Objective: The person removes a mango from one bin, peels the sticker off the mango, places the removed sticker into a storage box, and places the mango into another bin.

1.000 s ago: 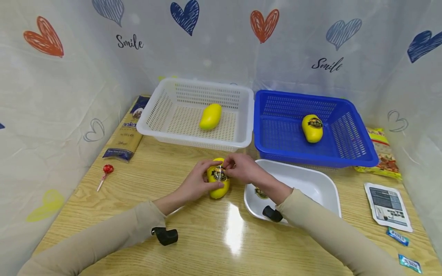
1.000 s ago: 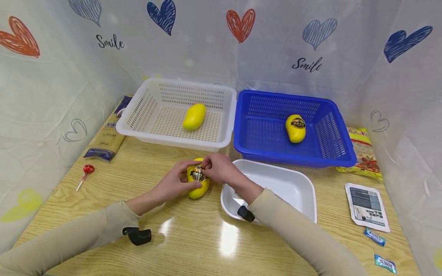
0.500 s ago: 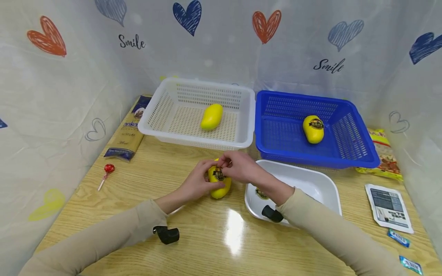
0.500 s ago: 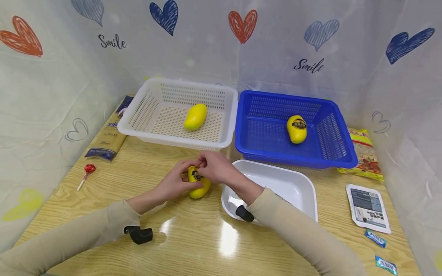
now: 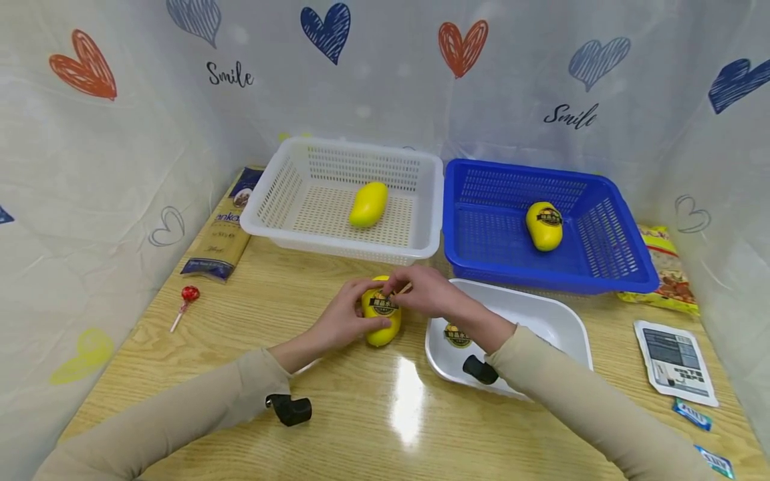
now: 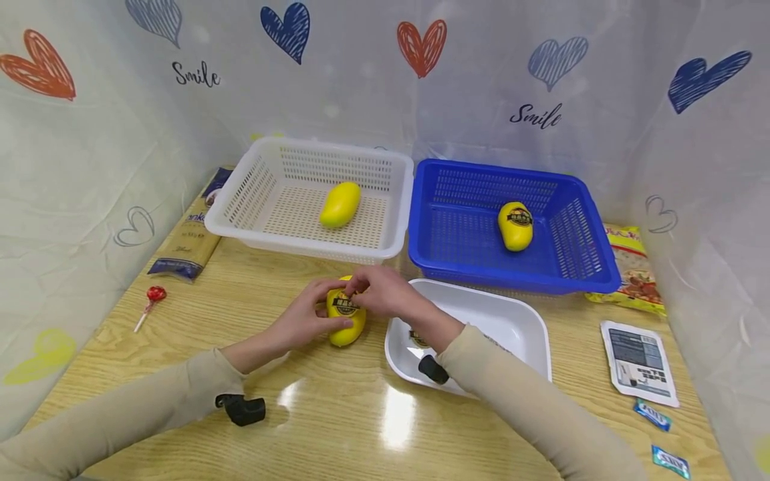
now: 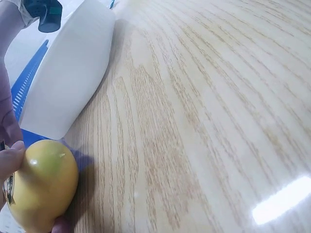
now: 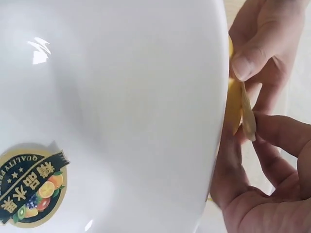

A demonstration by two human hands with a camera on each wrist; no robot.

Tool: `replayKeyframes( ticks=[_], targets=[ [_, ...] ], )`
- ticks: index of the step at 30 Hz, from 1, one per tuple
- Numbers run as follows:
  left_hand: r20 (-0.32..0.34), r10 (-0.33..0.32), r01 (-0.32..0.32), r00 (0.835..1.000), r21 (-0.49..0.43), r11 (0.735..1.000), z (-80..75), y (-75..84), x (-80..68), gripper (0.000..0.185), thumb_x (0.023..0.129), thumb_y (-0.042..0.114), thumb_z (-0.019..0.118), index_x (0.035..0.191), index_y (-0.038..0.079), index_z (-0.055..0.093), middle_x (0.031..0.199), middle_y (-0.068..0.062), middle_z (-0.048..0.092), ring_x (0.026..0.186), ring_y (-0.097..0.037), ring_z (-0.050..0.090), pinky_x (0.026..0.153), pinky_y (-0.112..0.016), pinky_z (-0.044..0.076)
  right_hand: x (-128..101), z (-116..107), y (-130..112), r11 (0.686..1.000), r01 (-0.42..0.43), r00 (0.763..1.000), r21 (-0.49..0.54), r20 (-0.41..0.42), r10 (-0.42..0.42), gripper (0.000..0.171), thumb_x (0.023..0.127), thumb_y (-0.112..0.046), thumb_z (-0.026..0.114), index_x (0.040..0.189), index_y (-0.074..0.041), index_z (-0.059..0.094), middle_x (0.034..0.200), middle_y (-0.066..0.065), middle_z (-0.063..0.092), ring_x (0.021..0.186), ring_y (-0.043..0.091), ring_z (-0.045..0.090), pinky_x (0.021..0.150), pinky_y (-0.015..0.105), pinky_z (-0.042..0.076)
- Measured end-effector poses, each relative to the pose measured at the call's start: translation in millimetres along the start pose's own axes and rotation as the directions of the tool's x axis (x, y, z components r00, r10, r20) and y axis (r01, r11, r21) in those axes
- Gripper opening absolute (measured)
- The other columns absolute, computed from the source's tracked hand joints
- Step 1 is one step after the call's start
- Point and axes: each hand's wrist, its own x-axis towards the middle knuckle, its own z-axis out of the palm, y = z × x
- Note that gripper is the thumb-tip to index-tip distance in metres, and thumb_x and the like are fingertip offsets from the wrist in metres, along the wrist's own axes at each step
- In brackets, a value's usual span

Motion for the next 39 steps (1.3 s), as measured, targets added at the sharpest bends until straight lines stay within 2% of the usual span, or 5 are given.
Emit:
replayKeyframes(
  ticks=[10,14,22,31,39],
  targets=[
    [-0.015,0.047,-0.047,0.999,0.035,0.998,3.0,2.0,0.8,0.06,0.079,0.027,0.084,0.131,0.01,0.059,0.134,-0.015,0.046,0.11,-0.026,0.049,0.082,-0.033,0.045,4.4,1.1,-13.4,0.977,0.085,0.996,-0.196,-0.01,-0.089,0.016,0.082,-0.008,0.07,0.098,-0.009,0.074,0.094,0.001,0.072,0.086,0.016,0.062,0.078,0.03,0.05],
    [-0.014,0.029,-0.029,0.999,0.0,1.0,3.9,2.6,1.4,0.062,0.078,0.025,0.084,0.132,0.009,0.057,0.134,-0.015,0.045,0.114,-0.026,0.049,0.087,-0.035,0.049,1.5,-6.5,-21.4,0.969,0.102,0.994,-0.225,-0.01,-0.107,0.019,0.082,-0.004,0.068,0.099,-0.006,0.074,0.094,0.003,0.071,0.087,0.017,0.061,0.079,0.03,0.05],
    [-0.002,0.003,-0.003,1.0,-0.061,0.998,3.3,2.5,1.9,0.068,0.079,0.02,0.084,0.139,0.01,0.052,0.135,-0.016,0.043,0.114,-0.028,0.052,0.09,-0.036,0.052,-20.1,-37.3,-6.1,0.994,0.083,0.996,-0.074,-0.008,-0.084,0.018,0.087,-0.009,0.068,0.104,-0.01,0.073,0.096,-0.001,0.07,0.084,0.013,0.066,0.076,0.032,0.053],
    [-0.004,-0.004,0.004,1.0,-0.071,0.997,3.4,1.0,-0.6,0.068,0.079,0.016,0.083,0.139,0.011,0.052,0.137,-0.016,0.042,0.116,-0.029,0.052,0.092,-0.037,0.051,-54.9,-40.4,44.0,0.999,0.016,1.0,0.049,-0.002,-0.016,0.015,0.089,-0.016,0.07,0.104,-0.012,0.072,0.095,-0.003,0.068,0.081,0.012,0.064,0.07,0.031,0.052],
    [0.004,-0.006,0.006,1.0,-0.08,0.997,2.3,3.1,-3.3,0.068,0.08,0.016,0.082,0.14,0.013,0.051,0.14,-0.016,0.04,0.115,-0.029,0.052,0.091,-0.037,0.051,-86.8,-46.9,88.4,0.993,0.031,0.999,0.114,-0.019,-0.029,0.018,0.089,-0.017,0.072,0.105,-0.008,0.071,0.092,-0.001,0.07,0.079,0.014,0.065,0.069,0.027,0.053]
  ],
)
